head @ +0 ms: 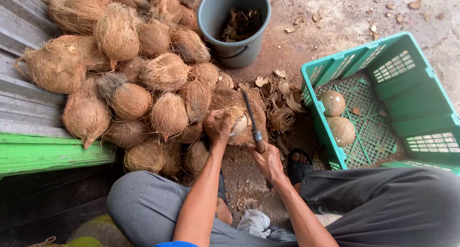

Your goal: The person sits on the ground and uses a machete to strip the fibrous husk off coconuts one at a time, chopping and peeling the husk away by hand. Husked coconuts are placed into a green plastic crate, while discarded husk accumulates on the ground.

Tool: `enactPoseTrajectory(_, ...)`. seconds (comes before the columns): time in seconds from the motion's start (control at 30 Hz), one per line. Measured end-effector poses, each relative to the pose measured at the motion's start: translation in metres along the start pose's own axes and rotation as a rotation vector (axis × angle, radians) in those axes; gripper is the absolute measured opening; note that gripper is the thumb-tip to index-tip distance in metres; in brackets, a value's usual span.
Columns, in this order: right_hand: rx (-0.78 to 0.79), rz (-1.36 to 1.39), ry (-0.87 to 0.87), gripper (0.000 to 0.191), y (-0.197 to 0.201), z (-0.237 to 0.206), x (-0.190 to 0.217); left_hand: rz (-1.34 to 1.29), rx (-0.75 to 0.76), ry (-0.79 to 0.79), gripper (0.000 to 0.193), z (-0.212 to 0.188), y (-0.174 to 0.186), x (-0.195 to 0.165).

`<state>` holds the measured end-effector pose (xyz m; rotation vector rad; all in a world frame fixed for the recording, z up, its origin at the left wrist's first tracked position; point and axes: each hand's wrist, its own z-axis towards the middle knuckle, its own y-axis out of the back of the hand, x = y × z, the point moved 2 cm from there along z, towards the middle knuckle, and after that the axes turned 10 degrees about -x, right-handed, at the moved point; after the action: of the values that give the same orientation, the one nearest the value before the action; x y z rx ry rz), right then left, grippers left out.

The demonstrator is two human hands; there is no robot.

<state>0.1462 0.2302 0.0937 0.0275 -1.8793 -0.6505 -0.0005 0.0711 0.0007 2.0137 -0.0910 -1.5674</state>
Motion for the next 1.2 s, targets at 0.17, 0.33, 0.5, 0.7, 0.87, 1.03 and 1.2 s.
enactPoseTrajectory(0.17,0.099,0.086,-0.226,0.035,-0.020,0.015,-0.043,0.070,0.023,-0.053,0.087,0.000,-0.003,0.009)
enactPoseTrajectory(0.33,0.154,0.014,-0.369,0.036,-0.035,0.030,-0.074,-0.010,0.082,-0.136,0.092,0.007,0.002,-0.002)
enactPoseTrajectory(0.5,0.173,0.035,-0.388,0.042,-0.039,0.016,-0.077,-0.499,0.016,-0.126,0.072,0.009,0.014,0.006)
enactPoseTrajectory(0.7,0.162,0.276,-0.417,0.040,-0.035,0.003,-0.066,-0.441,0.200,-0.068,0.053,0.002,0.017,0.011)
enactPoseTrajectory(0.87,0.175,0.137,-0.334,0.036,-0.020,-0.005,-0.036,-0.179,0.110,0.106,0.052,0.003,0.013,-0.006)
enactPoseTrajectory(1.03,0.158,0.298,-0.208,0.019,0.007,-0.008,-0.011,0.013,0.014,0.227,0.045,0.008,0.010,0.001)
enactPoseTrajectory(1.2,0.142,0.523,-0.158,0.028,0.003,-0.011,-0.001,0.080,-0.021,0.116,0.041,0.010,0.007,0.001)
